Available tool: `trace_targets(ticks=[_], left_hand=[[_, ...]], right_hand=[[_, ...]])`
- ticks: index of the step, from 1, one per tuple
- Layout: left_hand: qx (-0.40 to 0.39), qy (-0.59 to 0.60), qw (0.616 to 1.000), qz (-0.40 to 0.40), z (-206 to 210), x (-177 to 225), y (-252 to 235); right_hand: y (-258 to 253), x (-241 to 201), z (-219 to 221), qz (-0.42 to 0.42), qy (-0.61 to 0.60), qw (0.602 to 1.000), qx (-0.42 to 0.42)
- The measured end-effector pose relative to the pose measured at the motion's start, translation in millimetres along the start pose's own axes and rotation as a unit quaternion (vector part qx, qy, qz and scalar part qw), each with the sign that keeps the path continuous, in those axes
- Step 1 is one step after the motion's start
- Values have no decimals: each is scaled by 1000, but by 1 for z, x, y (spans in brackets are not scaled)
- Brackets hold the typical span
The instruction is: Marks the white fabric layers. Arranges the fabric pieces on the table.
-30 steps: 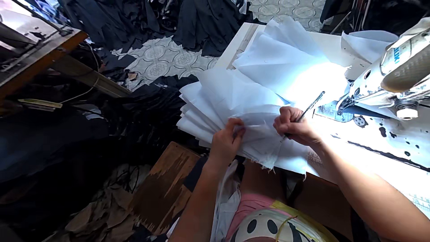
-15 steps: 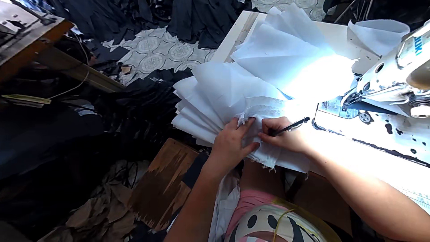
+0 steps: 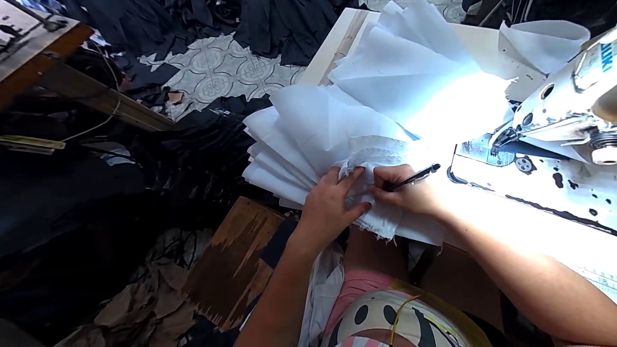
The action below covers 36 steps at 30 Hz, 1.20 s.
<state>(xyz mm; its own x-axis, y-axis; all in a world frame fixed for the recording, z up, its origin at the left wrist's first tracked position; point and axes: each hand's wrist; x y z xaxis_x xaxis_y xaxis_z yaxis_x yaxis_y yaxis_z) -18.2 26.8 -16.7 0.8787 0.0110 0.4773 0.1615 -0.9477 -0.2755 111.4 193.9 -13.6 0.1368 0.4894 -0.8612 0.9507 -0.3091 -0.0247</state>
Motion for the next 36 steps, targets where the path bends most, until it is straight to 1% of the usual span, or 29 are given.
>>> trace_targets(ticks=[3,5,6,7,8,9,10,11,12,13,15,16,17,19,22,24,27,30,36], left_hand=[[-24,24,999,33,-6,-3,3],[-36,37,997,49,-8,-5,5],[-26,34,998,51,-6,-5,6],[3,25,998,51,-2,-3,6],[43,16,998,47,4,-2,6],[86,6,995,43,9,0,5],[118,-2,992,37,12,1,5],[138,-6,990,27,13,3,3],[147,-8,989,12,13,4,1],[148,-8,989,-5,12,6,-1],[140,-9,989,-36,8,7,-6],[130,-13,991,-39,7,7,-8],[114,-18,993,-33,7,7,-9],[90,-28,996,-7,8,7,-9],[47,-8,999,11,4,3,-4],[32,7,999,13,2,3,-2],[34,6,999,9,4,3,0],[32,6,999,9,5,2,0],[23,5,1000,-1,4,4,0]], right_hand=[[0,-1,-1,6,13,1000,-6],[-1,-3,-6,36,-20,999,-14],[-1,-2,-9,57,-75,995,-14],[0,0,-12,74,-158,985,-11],[0,2,-13,79,-257,963,-15],[1,2,-15,69,-353,932,-37],[2,2,-19,42,-414,905,-84],[3,2,-22,13,-432,891,-138],[5,0,-23,-2,-418,891,-175],[6,-4,-23,1,-382,907,-180],[6,-11,-17,33,-245,963,-109],[5,-10,-12,41,-167,983,-69],[3,-6,-8,35,-104,993,-38],[3,-2,-3,17,-31,999,-13],[4,-5,0,14,9,1000,-6],[4,-5,-1,19,17,1000,-16],[4,-4,-3,11,6,1000,-24],[3,-3,-3,11,-7,1000,-10],[4,-6,-1,5,28,1000,1]])
Point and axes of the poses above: each hand's wrist, its own y-axis away from the middle knuckle, its own z-axis out of the palm, x = y × z, and after that the axes turned 14 degrees about z, right-handed
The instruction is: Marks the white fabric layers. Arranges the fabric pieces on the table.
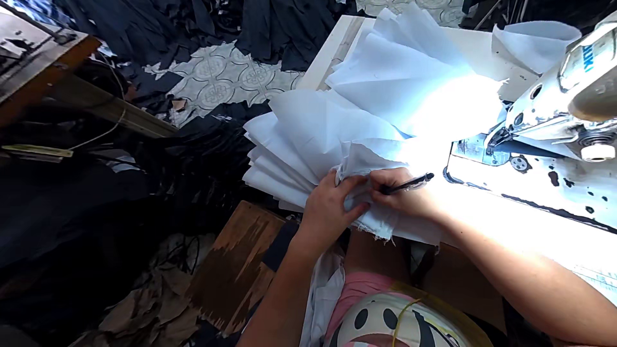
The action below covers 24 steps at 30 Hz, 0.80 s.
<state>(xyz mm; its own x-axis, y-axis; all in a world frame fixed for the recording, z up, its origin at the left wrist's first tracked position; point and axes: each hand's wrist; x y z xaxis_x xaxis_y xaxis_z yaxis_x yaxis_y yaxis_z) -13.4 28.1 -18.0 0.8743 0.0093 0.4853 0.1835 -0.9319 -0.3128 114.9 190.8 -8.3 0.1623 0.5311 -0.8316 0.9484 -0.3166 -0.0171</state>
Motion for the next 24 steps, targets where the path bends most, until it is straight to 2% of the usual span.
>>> trace_targets(ticks=[10,24], left_hand=[[5,-4,1000,6,2,-1,0],[0,-2,1000,2,1,-1,0]], right_hand=[[-1,5,0,-11,-33,999,-1],[-1,-1,-2,7,-17,1000,-17]])
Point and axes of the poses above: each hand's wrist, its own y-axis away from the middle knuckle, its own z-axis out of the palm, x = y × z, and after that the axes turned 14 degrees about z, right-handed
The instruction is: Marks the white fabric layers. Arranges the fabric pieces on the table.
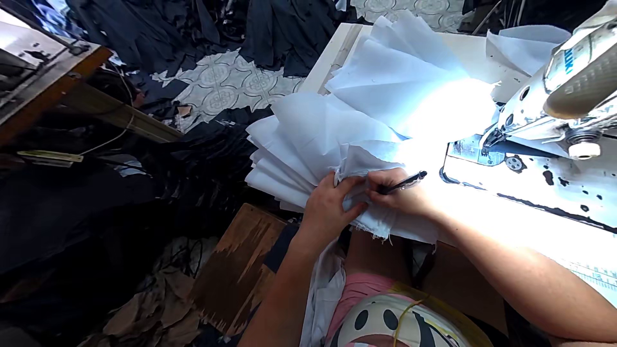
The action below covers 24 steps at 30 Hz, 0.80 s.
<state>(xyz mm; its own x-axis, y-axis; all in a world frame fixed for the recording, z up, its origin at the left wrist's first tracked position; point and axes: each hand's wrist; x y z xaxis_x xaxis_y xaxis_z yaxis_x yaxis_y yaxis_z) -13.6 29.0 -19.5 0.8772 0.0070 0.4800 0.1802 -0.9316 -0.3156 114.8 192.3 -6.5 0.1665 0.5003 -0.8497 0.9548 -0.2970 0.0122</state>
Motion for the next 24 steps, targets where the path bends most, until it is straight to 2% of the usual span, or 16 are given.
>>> trace_targets(ticks=[4,7,11,13,16,18,21,24], left_hand=[[-11,3,1000,-12,-2,2,-1],[-16,10,1000,-16,-3,2,-2],[12,-7,997,72,2,2,3],[-19,-13,995,102,-4,4,5],[-62,-18,993,98,-12,8,2],[-24,-30,995,94,-8,10,0],[90,-21,993,67,9,5,-3],[147,-5,989,6,14,5,-9]], right_hand=[[-1,2,-1,-24,8,1000,-2],[-2,7,-2,-13,-54,998,-2],[-3,4,-10,72,-199,977,20],[-5,7,-11,90,-258,962,25],[-7,8,-10,93,-293,951,26],[-6,4,-12,93,-303,948,21],[0,1,-15,53,-339,939,-2],[5,-6,-19,9,-300,952,-54]])
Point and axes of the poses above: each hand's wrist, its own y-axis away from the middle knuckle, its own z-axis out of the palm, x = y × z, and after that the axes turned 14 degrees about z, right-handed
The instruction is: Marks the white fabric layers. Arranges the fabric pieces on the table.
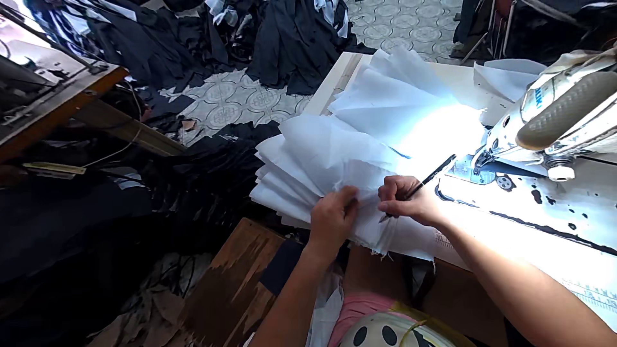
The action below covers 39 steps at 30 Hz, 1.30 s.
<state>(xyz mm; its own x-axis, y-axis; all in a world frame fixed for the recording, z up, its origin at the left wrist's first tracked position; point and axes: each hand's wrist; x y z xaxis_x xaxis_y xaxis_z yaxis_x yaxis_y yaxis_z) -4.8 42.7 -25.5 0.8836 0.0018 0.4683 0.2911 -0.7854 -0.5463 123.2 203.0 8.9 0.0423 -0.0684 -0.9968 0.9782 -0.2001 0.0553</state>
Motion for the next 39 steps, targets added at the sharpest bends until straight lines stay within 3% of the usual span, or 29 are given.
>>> trace_targets(ticks=[3,6,11,18,24,29,34,39], left_hand=[[-9,-12,1000,-26,-1,1,-7],[-29,-13,999,20,0,-4,-6],[-107,27,993,49,-9,-9,-4],[-120,37,991,55,-10,-10,-3],[-300,37,951,59,-36,-4,-1],[-237,75,966,69,-36,-10,-2],[-190,108,972,89,-32,-17,0],[-222,140,959,104,-37,-23,0]], right_hand=[[-3,2,5,35,159,986,39],[-8,16,5,16,271,961,55],[-8,19,5,-10,304,952,48],[-11,25,4,-34,280,958,56],[-7,19,5,-30,300,952,57],[-9,13,-4,45,153,984,80],[-9,15,-11,23,-81,994,70],[-5,11,-12,16,-104,994,-12]])
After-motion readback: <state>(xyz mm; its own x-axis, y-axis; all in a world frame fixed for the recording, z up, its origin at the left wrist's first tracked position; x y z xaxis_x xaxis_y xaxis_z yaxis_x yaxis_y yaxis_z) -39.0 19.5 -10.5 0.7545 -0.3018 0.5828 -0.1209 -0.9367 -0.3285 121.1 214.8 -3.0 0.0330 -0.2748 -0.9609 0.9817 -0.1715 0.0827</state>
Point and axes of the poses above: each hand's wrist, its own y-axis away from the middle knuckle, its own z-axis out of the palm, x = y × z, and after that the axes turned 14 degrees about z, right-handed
